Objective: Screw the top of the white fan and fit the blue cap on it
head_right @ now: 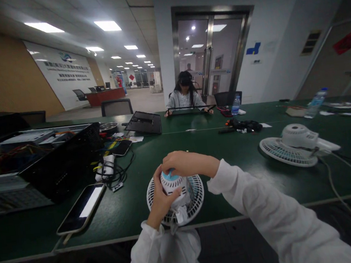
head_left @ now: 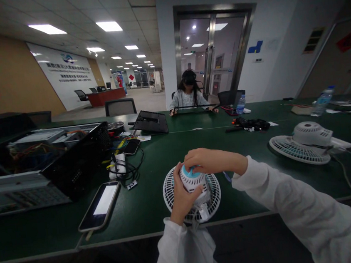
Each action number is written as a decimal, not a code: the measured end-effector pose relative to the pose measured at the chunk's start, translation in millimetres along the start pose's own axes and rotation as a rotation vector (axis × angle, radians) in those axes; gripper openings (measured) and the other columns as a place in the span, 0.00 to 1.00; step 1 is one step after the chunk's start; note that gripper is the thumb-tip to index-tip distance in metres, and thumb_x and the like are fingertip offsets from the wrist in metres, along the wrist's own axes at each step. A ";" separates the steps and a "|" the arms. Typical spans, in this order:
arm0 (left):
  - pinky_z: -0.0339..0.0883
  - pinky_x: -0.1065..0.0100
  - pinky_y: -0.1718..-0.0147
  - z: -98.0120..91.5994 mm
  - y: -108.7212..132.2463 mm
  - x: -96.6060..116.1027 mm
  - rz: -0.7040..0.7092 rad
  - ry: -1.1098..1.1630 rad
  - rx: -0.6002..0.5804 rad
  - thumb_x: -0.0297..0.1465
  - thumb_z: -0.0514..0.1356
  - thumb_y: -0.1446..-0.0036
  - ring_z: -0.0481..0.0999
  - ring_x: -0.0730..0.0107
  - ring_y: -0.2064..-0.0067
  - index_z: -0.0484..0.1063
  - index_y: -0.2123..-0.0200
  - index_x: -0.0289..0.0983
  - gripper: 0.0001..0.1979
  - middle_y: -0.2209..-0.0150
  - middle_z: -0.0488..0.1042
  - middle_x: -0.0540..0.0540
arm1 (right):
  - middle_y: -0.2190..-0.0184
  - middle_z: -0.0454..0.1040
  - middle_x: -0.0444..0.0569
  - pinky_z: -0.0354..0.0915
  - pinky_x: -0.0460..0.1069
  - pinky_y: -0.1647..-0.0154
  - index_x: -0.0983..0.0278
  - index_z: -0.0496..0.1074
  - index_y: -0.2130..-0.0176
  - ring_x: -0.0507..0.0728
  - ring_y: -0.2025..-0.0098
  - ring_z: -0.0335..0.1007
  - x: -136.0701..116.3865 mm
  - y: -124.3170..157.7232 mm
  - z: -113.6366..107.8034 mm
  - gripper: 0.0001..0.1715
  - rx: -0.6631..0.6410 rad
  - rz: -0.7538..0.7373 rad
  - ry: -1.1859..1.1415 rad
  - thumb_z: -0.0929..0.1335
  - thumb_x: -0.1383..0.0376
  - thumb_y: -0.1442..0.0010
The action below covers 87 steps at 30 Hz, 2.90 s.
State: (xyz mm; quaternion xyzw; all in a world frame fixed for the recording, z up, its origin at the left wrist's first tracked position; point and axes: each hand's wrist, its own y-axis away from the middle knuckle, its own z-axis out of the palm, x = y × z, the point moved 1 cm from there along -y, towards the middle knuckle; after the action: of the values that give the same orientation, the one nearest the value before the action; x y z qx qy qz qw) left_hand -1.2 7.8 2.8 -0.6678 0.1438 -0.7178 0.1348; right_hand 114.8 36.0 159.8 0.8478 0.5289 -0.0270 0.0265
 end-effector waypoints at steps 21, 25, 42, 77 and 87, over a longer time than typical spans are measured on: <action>0.48 0.54 0.38 0.2 -0.3 -1.3 0.054 -0.028 0.006 0.34 0.67 0.57 0.56 0.54 0.38 0.50 0.41 0.40 0.42 0.40 0.56 0.40 | 0.64 0.75 0.53 0.62 0.49 0.64 0.67 0.71 0.61 0.59 0.61 0.72 -9.8 -2.3 2.2 0.07 -0.080 0.306 0.281 0.66 0.67 0.41; 0.49 0.54 0.39 0.4 -1.1 2.5 0.047 -0.014 0.011 0.34 0.67 0.58 0.58 0.54 0.39 0.52 0.42 0.40 0.41 0.41 0.58 0.41 | 0.64 0.76 0.56 0.62 0.49 0.68 0.68 0.67 0.55 0.61 0.64 0.74 -16.4 -6.5 6.7 0.13 -0.041 0.369 0.304 0.65 0.67 0.41; 0.55 0.55 0.42 -14.4 -1.3 13.7 0.020 0.024 -0.022 0.34 0.67 0.58 0.63 0.54 0.42 0.56 0.44 0.39 0.38 0.44 0.62 0.41 | 0.59 0.71 0.52 0.63 0.49 0.57 0.65 0.73 0.53 0.55 0.59 0.68 17.9 1.6 9.0 0.17 0.047 0.099 -0.067 0.67 0.70 0.43; 0.54 0.55 0.42 -12.6 -0.5 11.2 0.037 0.029 -0.012 0.32 0.67 0.59 0.62 0.54 0.42 0.55 0.46 0.39 0.37 0.45 0.61 0.41 | 0.60 0.73 0.54 0.62 0.49 0.60 0.70 0.73 0.60 0.57 0.59 0.69 10.0 -18.6 -8.4 0.14 -0.144 0.070 0.145 0.69 0.63 0.43; 0.54 0.54 0.42 -13.0 0.0 9.4 0.057 0.011 -0.015 0.31 0.67 0.59 0.62 0.54 0.42 0.55 0.45 0.40 0.37 0.44 0.61 0.42 | 0.65 0.76 0.62 0.64 0.51 0.67 0.71 0.75 0.62 0.63 0.62 0.74 -19.7 -16.4 1.9 0.24 -0.094 0.488 0.317 0.57 0.59 0.35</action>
State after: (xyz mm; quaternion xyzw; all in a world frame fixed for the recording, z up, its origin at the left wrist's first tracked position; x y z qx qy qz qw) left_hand -14.8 4.5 10.7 -0.6605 0.1687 -0.7162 0.1495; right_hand 91.4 25.5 159.1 0.9415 0.3077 0.1372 -0.0115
